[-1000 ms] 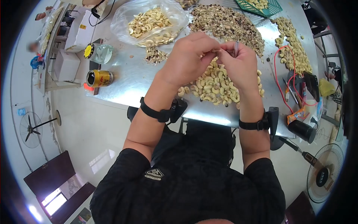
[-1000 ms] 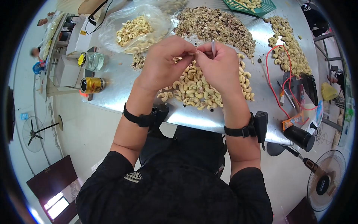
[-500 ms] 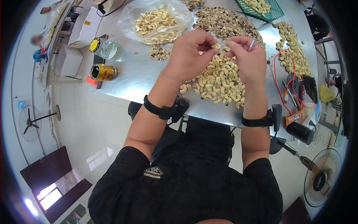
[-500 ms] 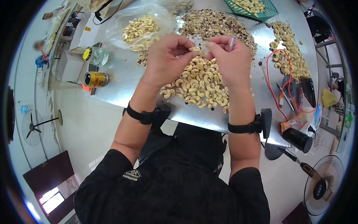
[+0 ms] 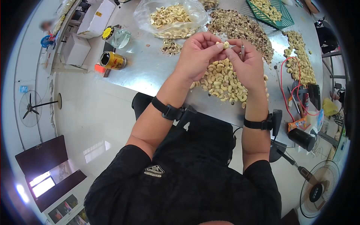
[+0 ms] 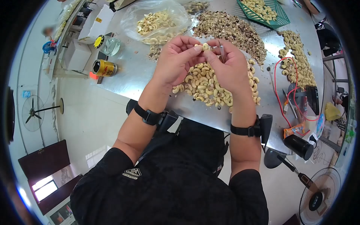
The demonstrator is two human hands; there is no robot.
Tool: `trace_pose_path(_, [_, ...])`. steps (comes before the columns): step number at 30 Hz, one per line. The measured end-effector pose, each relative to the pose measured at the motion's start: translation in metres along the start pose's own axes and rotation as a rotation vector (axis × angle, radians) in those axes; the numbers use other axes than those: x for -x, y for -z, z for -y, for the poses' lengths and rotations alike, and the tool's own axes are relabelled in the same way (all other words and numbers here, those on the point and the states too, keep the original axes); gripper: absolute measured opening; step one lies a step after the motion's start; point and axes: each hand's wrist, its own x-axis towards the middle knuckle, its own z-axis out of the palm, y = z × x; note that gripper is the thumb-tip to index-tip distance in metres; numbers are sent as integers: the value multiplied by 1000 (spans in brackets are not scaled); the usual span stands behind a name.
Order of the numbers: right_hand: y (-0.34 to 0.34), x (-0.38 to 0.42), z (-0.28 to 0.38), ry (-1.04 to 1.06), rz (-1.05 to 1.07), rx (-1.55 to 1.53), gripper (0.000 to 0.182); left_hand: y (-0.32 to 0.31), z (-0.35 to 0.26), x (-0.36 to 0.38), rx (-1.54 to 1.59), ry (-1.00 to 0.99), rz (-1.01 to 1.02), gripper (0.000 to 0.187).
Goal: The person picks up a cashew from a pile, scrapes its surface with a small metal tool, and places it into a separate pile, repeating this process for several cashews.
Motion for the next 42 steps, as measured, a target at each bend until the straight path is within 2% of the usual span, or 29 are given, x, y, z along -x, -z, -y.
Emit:
trace_pose_path(2, [-3,0,-9,12,13,-65,29,-2,1,3,-44,-26,0,11])
trace_pose_path(8, [-4,5,2,118,-89,345,20,0,5,5,-151,-101,-102,15])
trace_pose_path(14, [-7,9,8,289,-12,559,15,-2,3,7,-221,-148,-156,17])
trace_pose_path(20, [-10,13,15,217,20,560,13,-3,6,7,-322,-169,-172,17])
trace_pose_path(29, [-9,12,12,255,21,636,15,-2,4,9,-447,-170,-195,17])
trace_pose_path(35, [-8,9,9,290,-155,651,14,-5,-1,12,-444,-128,-182,19])
trace_pose_path(38, [-6,13,16,224,-34,568,13,-4,-1,12,-439,-134,-190,19])
trace_pose_path(42, [-8,12,11,259,17,578,13,-2,0,12,-463,-146,-195,20])
